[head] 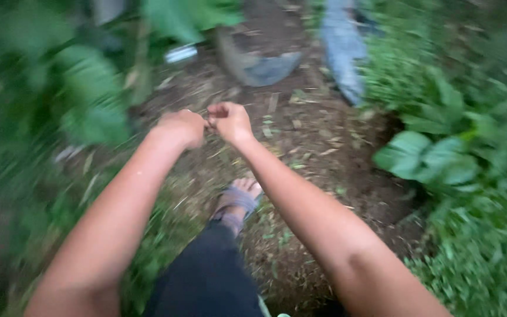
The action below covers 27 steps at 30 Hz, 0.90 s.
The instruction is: Pulling weeds and grass by hand from a garden area.
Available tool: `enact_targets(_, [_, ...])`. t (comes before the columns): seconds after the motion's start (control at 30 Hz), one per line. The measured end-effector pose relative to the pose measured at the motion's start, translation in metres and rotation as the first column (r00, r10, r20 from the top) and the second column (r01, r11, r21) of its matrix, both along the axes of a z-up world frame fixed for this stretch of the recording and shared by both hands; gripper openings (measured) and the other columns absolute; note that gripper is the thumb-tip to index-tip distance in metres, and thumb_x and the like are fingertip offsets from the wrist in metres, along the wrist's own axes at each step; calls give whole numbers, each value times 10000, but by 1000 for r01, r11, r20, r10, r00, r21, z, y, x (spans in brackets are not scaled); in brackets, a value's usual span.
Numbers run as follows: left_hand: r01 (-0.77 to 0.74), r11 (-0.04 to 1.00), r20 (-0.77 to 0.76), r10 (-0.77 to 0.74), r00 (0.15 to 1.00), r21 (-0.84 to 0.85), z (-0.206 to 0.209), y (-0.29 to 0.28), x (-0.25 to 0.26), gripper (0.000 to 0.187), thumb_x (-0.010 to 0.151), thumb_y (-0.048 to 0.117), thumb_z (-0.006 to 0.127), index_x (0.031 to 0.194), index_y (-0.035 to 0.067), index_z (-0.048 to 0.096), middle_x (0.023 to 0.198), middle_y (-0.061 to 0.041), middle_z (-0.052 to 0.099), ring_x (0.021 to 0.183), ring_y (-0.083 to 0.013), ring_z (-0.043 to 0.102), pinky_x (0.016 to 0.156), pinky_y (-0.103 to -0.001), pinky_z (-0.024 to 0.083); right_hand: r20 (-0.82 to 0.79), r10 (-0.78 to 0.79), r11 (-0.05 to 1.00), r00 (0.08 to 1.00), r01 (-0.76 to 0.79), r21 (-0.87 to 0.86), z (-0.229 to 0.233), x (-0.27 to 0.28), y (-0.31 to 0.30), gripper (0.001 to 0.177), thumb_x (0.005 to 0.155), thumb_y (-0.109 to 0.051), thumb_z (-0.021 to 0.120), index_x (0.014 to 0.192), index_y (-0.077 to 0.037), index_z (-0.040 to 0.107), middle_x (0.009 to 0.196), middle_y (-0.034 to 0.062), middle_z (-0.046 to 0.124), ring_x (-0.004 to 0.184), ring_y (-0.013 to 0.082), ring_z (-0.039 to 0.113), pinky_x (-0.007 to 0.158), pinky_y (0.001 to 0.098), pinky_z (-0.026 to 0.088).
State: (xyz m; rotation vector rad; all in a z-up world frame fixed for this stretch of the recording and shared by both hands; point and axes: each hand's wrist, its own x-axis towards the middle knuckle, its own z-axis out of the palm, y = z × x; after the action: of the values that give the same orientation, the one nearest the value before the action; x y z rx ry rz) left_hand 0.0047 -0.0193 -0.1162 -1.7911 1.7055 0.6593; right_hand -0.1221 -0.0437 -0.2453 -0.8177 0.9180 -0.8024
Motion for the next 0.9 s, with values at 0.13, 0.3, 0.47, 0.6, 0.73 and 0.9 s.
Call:
enact_targets(0.13, [323, 946, -127, -320, 939, -1, -42, -66, -96, 396, 852, 185, 703, 1247, 157, 705, 1304, -144, 684, 1191, -337, 671, 984, -465, 560, -367, -195, 974, 910, 136, -181, -52, -107, -34, 272, 868, 61, 669, 1136, 53, 715, 982, 141, 770, 827, 197, 750, 707, 322, 629])
enact_targets(0.3, [420, 898, -331, -439, 835, -130, -126, -116, -221, 263, 978, 185, 566, 1144, 92, 747, 1267, -186, 678, 1152, -364, 674, 950, -493, 557, -787, -292, 956, 544, 139, -259, -30, -247, -49, 264, 852, -80, 755, 1112, -39, 766, 1032, 121, 796, 901, 178, 760, 846, 339, 597])
enact_targets(0.47, [612, 743, -411, -665, 624, -271, -181, -134, -312, 266, 907, 71, 567, 1095, 7, 745, 1231, -210, 678, 1131, -396, 682, 918, -487, 583, -834, -403, 914, 377, 209, -347, -24, -391, -57, 371, 911, -163, 697, 1269, -70, 659, 1226, 139, 731, 1131, 252, 719, 1009, 387, 566])
enact_targets(0.6, [667, 650, -456, -749, 481, -365, -198, -146, -360, 273, 891, 60, 572, 1097, 1, 740, 1230, -204, 667, 1161, -386, 662, 936, -474, 577, -867, -496, 858, 50, 185, -480, -89, -557, -49, 527, 988, -121, 619, 1477, -97, 423, 1498, 167, 448, 1313, 329, 439, 1074, 476, 332])
enact_targets(0.73, [649, 486, -480, -853, 206, -586, -234, -148, -415, 336, 907, 67, 560, 1225, 15, 656, 1216, -196, 657, 1206, -365, 625, 957, -454, 570, -709, -692, 598, 136, 657, -458, -44, -593, -21, 496, 950, -115, 636, 1424, -123, 489, 1375, 105, 599, 1162, 246, 584, 954, 401, 458])
enact_targets(0.9, [640, 409, -528, -849, 7, -650, -192, -169, -457, 487, 924, 64, 487, 1408, 71, 534, 1318, -217, 579, 1194, -368, 590, 956, -454, 542, -598, -784, 481, 163, 769, -421, -16, -566, -7, 429, 873, -77, 643, 1291, -117, 555, 1190, 26, 669, 978, 128, 650, 748, 261, 492])
